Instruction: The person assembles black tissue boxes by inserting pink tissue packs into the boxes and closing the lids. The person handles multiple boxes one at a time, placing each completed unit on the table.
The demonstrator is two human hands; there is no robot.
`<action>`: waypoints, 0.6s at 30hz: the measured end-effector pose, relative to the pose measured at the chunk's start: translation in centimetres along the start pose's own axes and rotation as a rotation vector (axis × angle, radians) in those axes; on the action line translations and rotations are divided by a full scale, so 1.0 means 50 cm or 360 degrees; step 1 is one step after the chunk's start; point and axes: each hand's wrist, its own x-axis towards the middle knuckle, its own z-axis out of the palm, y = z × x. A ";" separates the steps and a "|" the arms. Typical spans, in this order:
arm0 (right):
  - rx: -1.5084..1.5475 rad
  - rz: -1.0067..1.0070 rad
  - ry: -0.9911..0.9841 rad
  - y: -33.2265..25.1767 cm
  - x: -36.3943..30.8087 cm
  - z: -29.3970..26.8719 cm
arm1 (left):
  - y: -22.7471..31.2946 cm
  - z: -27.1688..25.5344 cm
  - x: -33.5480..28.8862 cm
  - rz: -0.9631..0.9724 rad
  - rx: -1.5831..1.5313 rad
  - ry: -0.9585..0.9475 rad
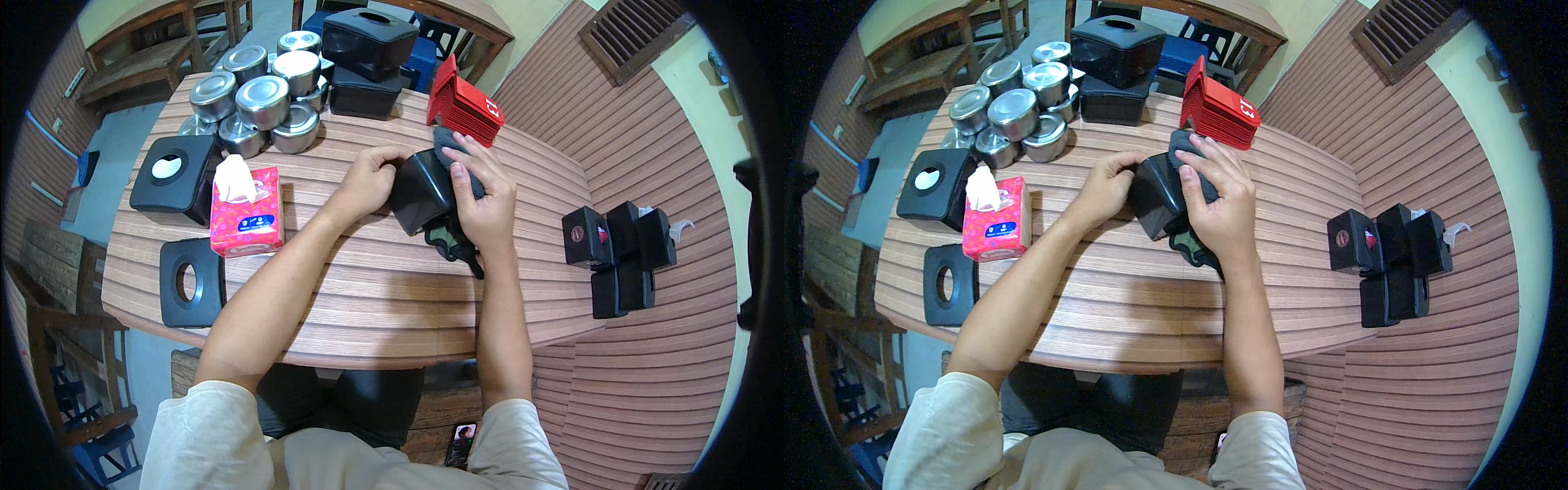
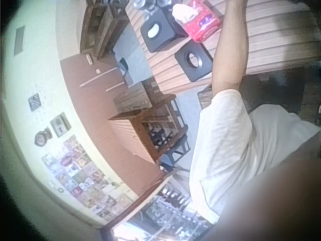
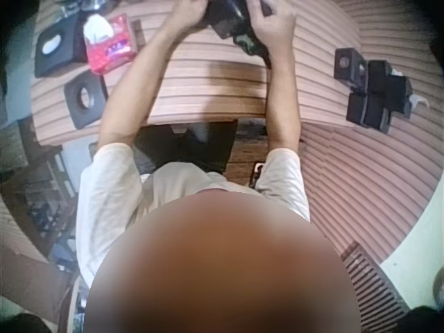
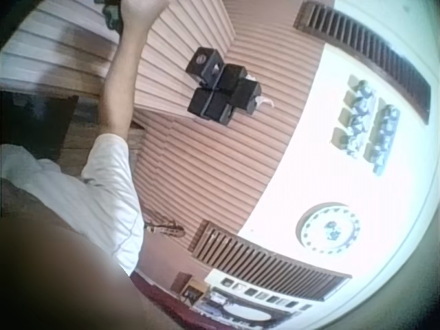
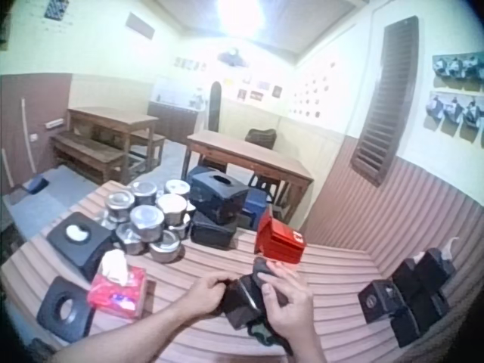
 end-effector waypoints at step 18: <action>-0.0384 -0.0375 -0.0266 -0.116 -0.026 0.037 | 0.031 0.018 -0.032 -0.0163 -0.0871 -0.0099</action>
